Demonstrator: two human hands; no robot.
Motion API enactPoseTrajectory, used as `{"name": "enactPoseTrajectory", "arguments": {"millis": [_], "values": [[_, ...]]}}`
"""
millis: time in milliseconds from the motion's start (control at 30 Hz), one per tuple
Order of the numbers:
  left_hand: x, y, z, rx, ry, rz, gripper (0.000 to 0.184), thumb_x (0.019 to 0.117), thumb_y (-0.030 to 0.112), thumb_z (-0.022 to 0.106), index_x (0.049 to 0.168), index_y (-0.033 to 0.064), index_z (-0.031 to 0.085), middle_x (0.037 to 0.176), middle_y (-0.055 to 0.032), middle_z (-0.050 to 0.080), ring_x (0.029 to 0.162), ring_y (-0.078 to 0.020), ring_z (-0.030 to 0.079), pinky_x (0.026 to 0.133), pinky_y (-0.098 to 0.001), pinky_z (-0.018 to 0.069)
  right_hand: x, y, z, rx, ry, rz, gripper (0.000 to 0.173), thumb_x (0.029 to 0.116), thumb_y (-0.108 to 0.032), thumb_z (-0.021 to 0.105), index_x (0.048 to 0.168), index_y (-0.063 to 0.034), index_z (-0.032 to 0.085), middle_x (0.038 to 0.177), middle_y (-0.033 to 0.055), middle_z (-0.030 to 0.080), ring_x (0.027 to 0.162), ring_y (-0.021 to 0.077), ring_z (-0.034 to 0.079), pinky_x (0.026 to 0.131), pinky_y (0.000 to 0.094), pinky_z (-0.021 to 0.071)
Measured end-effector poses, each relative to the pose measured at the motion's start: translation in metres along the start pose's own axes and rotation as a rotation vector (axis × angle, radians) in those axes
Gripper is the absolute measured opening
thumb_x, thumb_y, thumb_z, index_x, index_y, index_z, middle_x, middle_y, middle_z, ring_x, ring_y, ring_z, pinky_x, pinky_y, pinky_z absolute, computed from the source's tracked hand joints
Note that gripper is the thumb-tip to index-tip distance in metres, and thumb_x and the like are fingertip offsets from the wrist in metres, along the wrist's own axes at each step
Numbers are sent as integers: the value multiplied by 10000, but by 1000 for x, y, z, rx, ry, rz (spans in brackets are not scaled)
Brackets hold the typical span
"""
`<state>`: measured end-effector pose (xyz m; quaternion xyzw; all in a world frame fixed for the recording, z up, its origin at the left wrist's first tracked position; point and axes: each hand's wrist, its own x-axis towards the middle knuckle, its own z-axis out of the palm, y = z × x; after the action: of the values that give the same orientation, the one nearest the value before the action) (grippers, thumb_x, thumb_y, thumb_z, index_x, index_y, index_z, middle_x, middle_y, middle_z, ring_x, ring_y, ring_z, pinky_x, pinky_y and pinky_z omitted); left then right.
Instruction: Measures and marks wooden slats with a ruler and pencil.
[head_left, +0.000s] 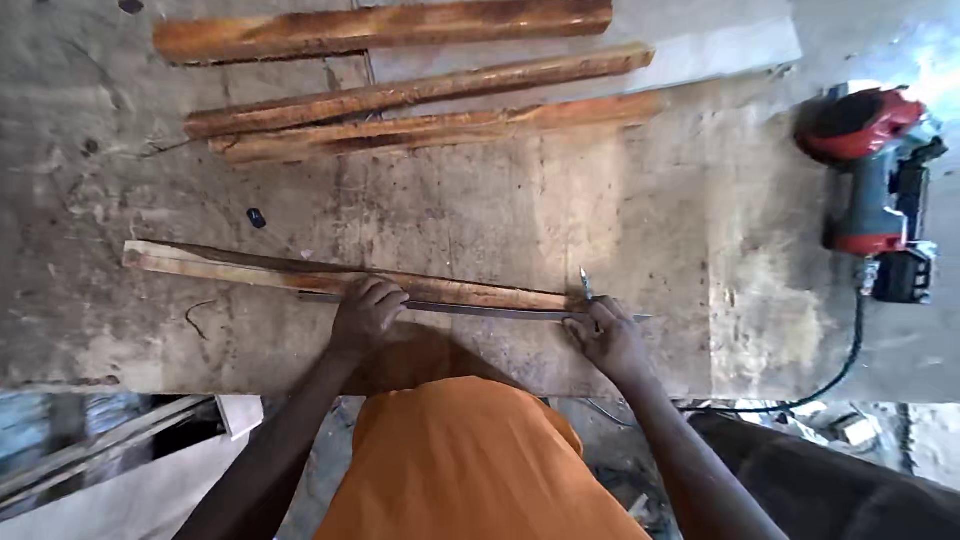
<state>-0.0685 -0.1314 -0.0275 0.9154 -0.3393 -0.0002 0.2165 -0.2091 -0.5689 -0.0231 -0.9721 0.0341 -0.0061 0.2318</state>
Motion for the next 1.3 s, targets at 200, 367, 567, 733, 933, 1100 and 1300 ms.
{"name": "enactPoseTrajectory", "arguments": {"millis": [200,367,567,733,933,1100,1300], "values": [[-7,-2,3,-27,29,79,264,1005,327,656,1223,202,737,1214,-32,711,1248,-240,613,1111,-468,465,7,1,2,273,24,105,288,846,-105,824,1101,-43,705,1134,148,666,1081,293,638,942,514,544],[-3,-6,-4,-17,7,53,209,1035,253,595,1124,173,766,1247,-12,709,1244,-214,625,1094,-440,486,3,-7,-1,93,33,69,252,920,-241,763,1134,-108,751,1156,134,686,1138,343,622,987,558,506],[0,-3,-4,0,-5,17,222,1037,259,590,1153,184,765,1234,-14,710,1246,-218,618,1104,-444,475,-4,-10,1,20,-5,59,354,894,-245,776,1237,-170,733,1218,118,667,1176,339,603,987,552,510],[-1,-4,-1,17,-7,9,239,1037,289,584,1160,196,766,1248,-2,707,1253,-216,614,1096,-444,478,-5,-10,5,4,43,30,282,888,-216,779,1156,-131,759,1146,120,691,1111,336,640,938,530,544],[-1,-2,0,10,19,-6,214,1029,281,602,1121,189,773,1222,-6,714,1210,-221,633,1070,-450,490,-5,-18,1,8,17,23,252,905,-188,744,1149,-128,764,1188,108,693,1148,332,626,970,536,526],[-2,-4,1,-34,28,-50,198,1013,290,633,1093,189,783,1224,2,717,1225,-207,628,1086,-439,482,-2,-26,12,-18,26,-35,255,924,-215,713,1164,-143,761,1156,101,697,1122,316,636,947,507,538],[-1,-4,3,-8,39,-55,188,1002,300,644,1071,201,788,1220,16,720,1227,-200,624,1086,-437,476,-1,-30,13,-37,4,-39,193,950,-190,695,1115,-127,774,1189,82,705,1131,291,649,948,488,551]]}}
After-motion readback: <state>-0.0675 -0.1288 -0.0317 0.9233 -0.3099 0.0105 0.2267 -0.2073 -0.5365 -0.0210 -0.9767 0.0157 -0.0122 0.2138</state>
